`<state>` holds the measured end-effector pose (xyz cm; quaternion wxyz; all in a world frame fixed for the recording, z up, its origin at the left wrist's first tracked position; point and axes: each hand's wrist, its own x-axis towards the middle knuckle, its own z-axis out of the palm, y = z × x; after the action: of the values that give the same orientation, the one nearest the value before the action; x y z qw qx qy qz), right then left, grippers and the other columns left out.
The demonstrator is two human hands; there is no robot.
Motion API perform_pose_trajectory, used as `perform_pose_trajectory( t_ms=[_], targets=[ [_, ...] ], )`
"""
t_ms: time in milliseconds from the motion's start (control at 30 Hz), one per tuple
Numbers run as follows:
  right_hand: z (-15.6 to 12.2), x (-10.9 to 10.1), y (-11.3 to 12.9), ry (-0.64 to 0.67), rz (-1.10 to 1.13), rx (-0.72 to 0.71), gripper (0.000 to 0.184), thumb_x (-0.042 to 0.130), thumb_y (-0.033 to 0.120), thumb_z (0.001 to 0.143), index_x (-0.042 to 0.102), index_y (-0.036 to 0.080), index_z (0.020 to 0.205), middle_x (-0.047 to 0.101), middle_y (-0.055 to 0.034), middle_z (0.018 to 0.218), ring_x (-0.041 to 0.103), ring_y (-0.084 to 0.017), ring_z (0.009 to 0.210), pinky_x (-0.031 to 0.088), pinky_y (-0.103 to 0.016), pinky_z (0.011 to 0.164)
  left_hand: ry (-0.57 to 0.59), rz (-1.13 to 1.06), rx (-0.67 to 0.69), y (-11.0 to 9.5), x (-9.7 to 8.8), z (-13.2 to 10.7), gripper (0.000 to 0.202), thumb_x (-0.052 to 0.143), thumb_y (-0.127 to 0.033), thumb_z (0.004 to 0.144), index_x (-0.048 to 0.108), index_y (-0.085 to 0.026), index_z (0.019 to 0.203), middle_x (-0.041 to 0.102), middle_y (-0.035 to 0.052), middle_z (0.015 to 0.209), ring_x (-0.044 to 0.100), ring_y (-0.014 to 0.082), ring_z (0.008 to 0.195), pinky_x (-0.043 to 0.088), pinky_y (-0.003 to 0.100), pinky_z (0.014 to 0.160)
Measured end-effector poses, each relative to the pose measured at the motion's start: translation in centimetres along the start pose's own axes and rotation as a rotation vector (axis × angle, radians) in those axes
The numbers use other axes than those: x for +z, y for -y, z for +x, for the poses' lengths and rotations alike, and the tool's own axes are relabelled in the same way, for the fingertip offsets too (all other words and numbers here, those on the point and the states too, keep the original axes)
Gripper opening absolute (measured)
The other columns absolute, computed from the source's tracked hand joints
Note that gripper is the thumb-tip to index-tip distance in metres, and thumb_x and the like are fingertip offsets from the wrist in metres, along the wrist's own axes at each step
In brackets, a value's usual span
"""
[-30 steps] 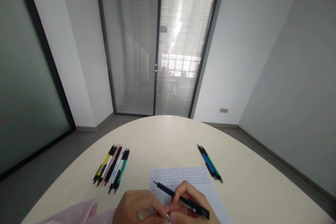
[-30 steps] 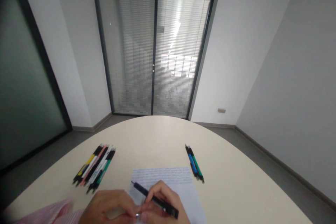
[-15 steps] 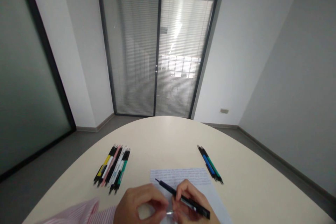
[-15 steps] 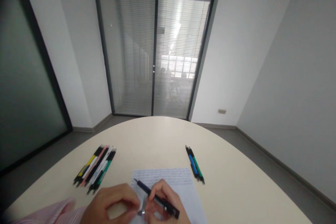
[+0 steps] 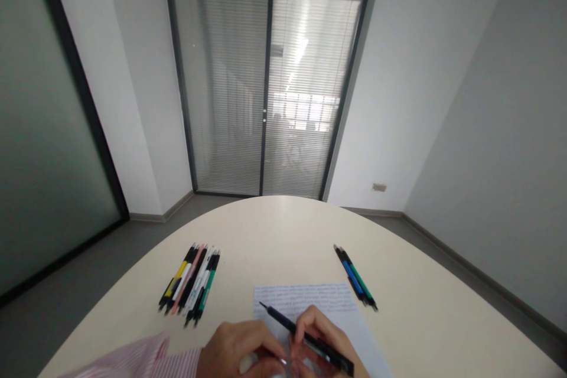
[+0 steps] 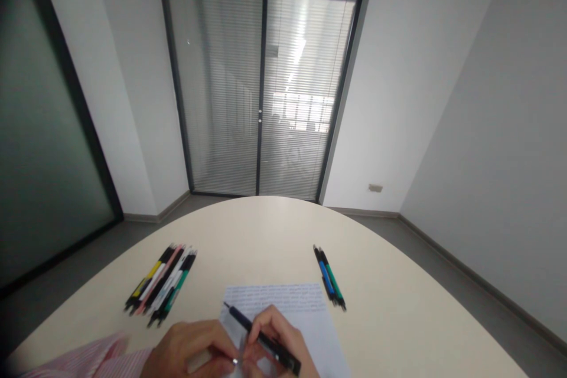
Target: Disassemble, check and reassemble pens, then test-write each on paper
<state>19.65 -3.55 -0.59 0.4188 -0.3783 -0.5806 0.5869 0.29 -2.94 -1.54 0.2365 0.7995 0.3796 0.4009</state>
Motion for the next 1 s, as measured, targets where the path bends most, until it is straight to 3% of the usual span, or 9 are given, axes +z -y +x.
perform_pose_trajectory(
  t_ms=[167,300,567,733,833,1000],
  targets=[
    [0.5,-0.1,-0.8,-0.204,0.036,-0.059,0.024,0.066,0.009,0.058,0.049,0.021,0.071,0.055,0.0056,0.062,0.05,-0.011,0.058,0.04,-0.022,0.058,-0.077,0.098,0.011,1.0,-1.0,1.2,0.01,0.063,-0.012,0.074,0.065,-0.021,0.074,0.068,-0.0024,0.066,0.063,0.0126,0.058,0.045,0.018,0.06],
    [0.8,0.0,-0.9,-0.273,0.07,-0.076,0.023,0.068,0.014,0.059,0.05,0.021,0.071,0.054,0.0062,0.06,0.047,-0.01,0.053,0.036,-0.021,0.053,0.002,0.252,0.081,2.1,-1.1,1.9,0.02,0.052,-0.004,0.065,0.063,-0.02,0.069,0.063,-0.0002,0.066,0.06,0.014,0.06,0.043,0.02,0.058],
    [0.7,0.0,-0.8,-0.23,0.131,-0.077,0.025,0.074,0.018,0.059,0.053,0.021,0.073,0.053,0.0061,0.061,0.046,-0.011,0.055,0.035,-0.022,0.055,0.043,0.204,0.073,2.5,-0.5,1.5,0.031,0.051,-0.003,0.069,0.071,-0.023,0.082,0.067,0.0011,0.078,0.063,0.0154,0.073,0.044,0.021,0.068],
    [0.6,0.0,-0.7,-0.231,0.134,-0.076,0.026,0.076,0.027,0.062,0.053,0.021,0.074,0.054,0.0057,0.062,0.047,-0.01,0.056,0.036,-0.022,0.056,-0.086,0.211,0.06,2.2,-0.5,1.4,0.038,0.059,-0.002,0.065,0.066,-0.024,0.095,0.068,-0.0003,0.076,0.062,0.0171,0.069,0.045,0.025,0.068],
    [0.5,0.1,-0.8,-0.219,0.121,-0.07,0.027,0.076,0.032,0.064,0.053,0.021,0.075,0.057,0.0038,0.065,0.051,-0.012,0.059,0.039,-0.022,0.058,-0.145,0.159,0.191,1.3,-0.7,1.3,0.025,0.063,-0.008,0.07,0.064,-0.023,0.09,0.068,0.0,0.075,0.063,0.0166,0.066,0.046,0.024,0.066],
    [0.2,0.1,-0.7,-0.108,0.046,-0.055,0.026,0.075,0.029,0.066,0.053,0.02,0.075,0.06,0.0011,0.072,0.054,-0.014,0.068,0.043,-0.024,0.066,-0.007,0.117,0.286,-0.1,-0.5,0.9,0.011,0.065,-0.015,0.08,0.066,-0.022,0.089,0.072,0.0008,0.073,0.066,0.016,0.067,0.048,0.022,0.064]
  ],
)
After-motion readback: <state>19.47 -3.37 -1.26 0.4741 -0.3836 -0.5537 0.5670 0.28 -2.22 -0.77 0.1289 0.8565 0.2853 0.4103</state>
